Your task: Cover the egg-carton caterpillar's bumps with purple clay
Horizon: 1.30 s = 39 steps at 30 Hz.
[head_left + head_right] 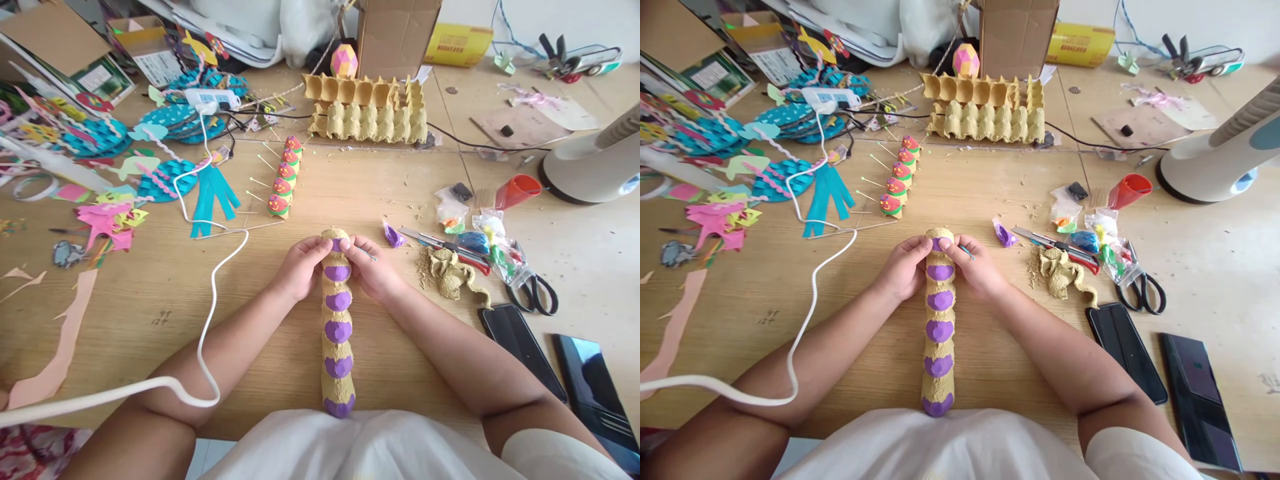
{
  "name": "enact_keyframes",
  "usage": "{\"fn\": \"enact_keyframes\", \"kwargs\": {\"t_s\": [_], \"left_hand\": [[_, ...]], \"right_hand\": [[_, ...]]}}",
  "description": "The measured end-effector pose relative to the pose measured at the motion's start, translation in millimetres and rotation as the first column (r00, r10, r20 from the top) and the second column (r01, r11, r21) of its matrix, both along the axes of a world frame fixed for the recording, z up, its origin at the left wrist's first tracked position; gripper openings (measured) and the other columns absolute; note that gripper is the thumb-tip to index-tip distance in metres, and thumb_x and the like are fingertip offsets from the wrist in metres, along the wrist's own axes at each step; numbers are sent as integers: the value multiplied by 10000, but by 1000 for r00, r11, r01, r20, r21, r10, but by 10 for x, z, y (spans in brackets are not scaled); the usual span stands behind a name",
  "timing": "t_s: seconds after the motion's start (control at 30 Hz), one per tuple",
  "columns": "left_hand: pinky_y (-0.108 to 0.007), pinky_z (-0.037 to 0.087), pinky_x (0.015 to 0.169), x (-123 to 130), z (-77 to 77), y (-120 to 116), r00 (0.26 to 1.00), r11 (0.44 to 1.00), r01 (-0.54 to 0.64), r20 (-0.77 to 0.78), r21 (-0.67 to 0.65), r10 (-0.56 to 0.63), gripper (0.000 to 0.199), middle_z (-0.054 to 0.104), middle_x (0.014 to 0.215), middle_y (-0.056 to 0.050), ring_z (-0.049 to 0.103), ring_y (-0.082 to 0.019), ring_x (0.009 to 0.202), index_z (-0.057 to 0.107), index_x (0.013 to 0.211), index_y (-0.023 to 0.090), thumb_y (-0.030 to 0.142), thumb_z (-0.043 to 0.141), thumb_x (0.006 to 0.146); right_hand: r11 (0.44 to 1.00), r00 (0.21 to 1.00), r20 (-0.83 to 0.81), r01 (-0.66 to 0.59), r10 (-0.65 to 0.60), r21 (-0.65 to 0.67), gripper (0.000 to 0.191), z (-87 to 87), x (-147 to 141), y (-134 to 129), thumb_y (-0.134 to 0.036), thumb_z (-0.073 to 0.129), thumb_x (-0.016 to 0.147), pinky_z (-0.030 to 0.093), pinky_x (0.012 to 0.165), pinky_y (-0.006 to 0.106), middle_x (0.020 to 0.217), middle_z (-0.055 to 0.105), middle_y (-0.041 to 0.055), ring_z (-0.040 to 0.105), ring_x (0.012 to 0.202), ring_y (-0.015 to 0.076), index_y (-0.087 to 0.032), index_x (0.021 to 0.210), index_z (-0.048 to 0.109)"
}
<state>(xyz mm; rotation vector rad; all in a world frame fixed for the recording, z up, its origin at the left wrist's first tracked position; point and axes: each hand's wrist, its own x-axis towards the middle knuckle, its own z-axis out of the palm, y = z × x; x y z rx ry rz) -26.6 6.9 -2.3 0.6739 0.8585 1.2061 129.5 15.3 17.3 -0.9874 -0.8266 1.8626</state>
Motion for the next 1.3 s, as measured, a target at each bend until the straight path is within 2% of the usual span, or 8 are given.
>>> {"fn": "enact_keyframes", "kwargs": {"t_s": [0.3, 0.5, 0.6, 0.73, 0.87, 0.97, 1.17, 1.3], "left_hand": [[-303, 538, 649, -41, 2, 2, 999, 997, 20, 49, -69, -16, 346, 773, 809, -45, 690, -174, 689, 784, 824, 185, 469, 949, 714], [-320, 566, 681, -13, 11, -4, 997, 996, 65, 51, -56, -62, 424, 784, 866, -56, 715, -195, 742, 804, 973, 195, 582, 852, 806], [-324, 578, 710, -12, -1, 5, 995, 995, 76, 71, -59, -72, 451, 785, 860, -56, 726, -200, 756, 806, 986, 187, 608, 826, 824], [-298, 562, 701, -15, -26, 6, 999, 999, 33, 28, -36, -32, 374, 801, 879, -53, 723, -182, 746, 816, 963, 186, 511, 891, 794], [-291, 553, 678, -9, -29, 7, 999, 1000, 15, 40, -23, -14, 389, 794, 860, -48, 703, -167, 711, 813, 942, 183, 536, 887, 796], [-288, 545, 649, -8, -23, 9, 999, 1000, 23, 30, -1, -23, 422, 781, 840, -45, 680, -156, 676, 809, 949, 181, 571, 874, 802], [-270, 523, 657, -16, -22, 26, 998, 999, -36, -41, 32, 38, 433, 771, 802, -24, 676, -147, 683, 783, 839, 181, 525, 980, 664], [-269, 522, 663, -24, -10, 31, 999, 1000, -21, -45, 23, 22, 432, 758, 771, -12, 664, -137, 674, 758, 770, 175, 496, 1007, 621]], "right_hand": [[999, 997, -58, -50, 49, -13, 580, -14, 30, 21, -569, 1002, 586, 393, 609, 256, 687, 565, -65, 491, 624, 97, -204, 737, 577], [998, 995, -100, -33, 27, -56, 590, -27, 11, 22, -560, 1010, 576, 439, 630, 259, 690, 582, -62, 529, 634, 101, -203, 733, 566], [998, 994, -107, -7, 1, -63, 596, -38, 10, 27, -566, 1008, 574, 446, 625, 259, 695, 591, -62, 534, 634, 104, -208, 749, 565], [999, 992, -125, -26, 22, -30, 557, -66, 36, 52, -553, 999, 609, 452, 622, 257, 687, 578, -63, 524, 626, 104, -208, 757, 588], [996, 982, -167, -81, 84, 25, 507, -87, 79, 92, -595, 957, 669, 496, 668, 274, 736, 628, -34, 577, 677, 129, -209, 821, 667], [998, 985, -158, -62, 65, 24, 479, -94, 98, 110, -552, 965, 679, 480, 640, 258, 705, 594, -47, 550, 644, 114, -208, 785, 649], [997, 989, -127, -75, 77, 24, 505, -116, 116, 120, -552, 978, 651, 472, 618, 259, 698, 585, -54, 528, 621, 108, -211, 783, 629], [995, 986, -135, -92, 96, 31, 509, -113, 134, 126, -520, 996, 631, 471, 620, 255, 691, 591, -59, 532, 615, 104, -213, 776, 618]]}}
